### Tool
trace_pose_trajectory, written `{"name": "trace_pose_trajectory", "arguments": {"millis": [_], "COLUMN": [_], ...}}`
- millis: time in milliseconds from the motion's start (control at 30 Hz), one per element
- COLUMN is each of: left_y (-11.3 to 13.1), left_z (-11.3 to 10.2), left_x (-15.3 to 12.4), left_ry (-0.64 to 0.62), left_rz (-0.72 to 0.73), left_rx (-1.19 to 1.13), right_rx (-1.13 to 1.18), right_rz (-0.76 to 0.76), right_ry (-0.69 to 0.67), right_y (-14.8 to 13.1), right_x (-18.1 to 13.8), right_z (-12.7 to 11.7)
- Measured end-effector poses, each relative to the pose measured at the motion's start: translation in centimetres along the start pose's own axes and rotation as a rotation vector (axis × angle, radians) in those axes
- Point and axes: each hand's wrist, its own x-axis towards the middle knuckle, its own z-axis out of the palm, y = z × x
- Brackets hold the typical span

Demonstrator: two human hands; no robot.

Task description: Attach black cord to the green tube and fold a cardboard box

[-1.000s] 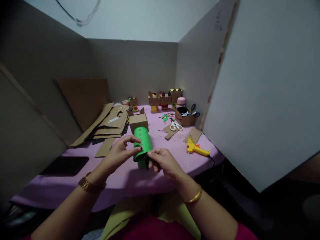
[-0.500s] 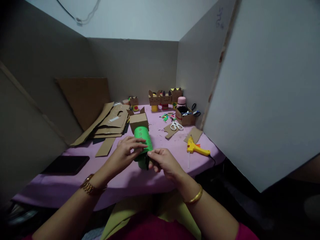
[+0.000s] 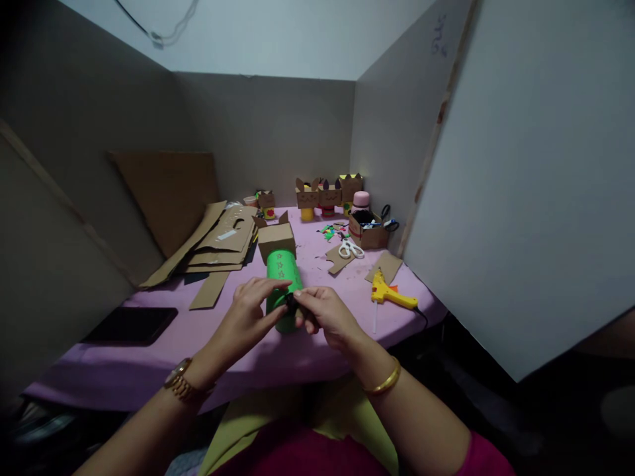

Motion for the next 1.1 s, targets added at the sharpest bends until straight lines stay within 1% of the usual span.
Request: {"name": "trace_pose_trajectory", "arguments": {"millis": [300,433,600,733,800,967,1033,1100], "left_y": [-0.2,-0.1,0.1,0.3,0.3,0.0,-0.1,-0.2], "left_z": [0.3,0.5,0.5,0.2,0.1,0.1,0.0,-0.1], "left_x": [-0.5,-0.6,-0.3,0.3,0.7,1.3,1.3,1.4], "left_ry": [0.052,0.046,0.045,0.036,0.018,-0.012,-0.019,-0.031], "left_rz": [-0.014,-0.037,-0.027,-0.013,-0.029,-0.044,-0.039,-0.036], "left_rx": [-0.029,-0.044,-0.016,-0.051,-0.092,-0.154,-0.156,-0.159], "right_rx": [0.036,0.037,-0.016,-0.097,-0.153,-0.345,-0.448,-0.606], "right_rz": [-0.049,-0.059,-0.054,-0.094,-0.137,-0.325,-0.395,-0.473], "right_ry": [0.067,0.084,0.062,0.078,0.123,0.317,0.343,0.349], "right_y": [-0.2,-0.4,-0.2,-0.2,-0.1,0.5,0.8,1.1], "right_x": [-0.2,-0.3,-0.2,-0.2,-0.3,-0.6,-0.7,-0.7], "right_z": [-0.1,-0.4,-0.3,-0.4,-0.6,-0.6,-0.4,-0.2]}}
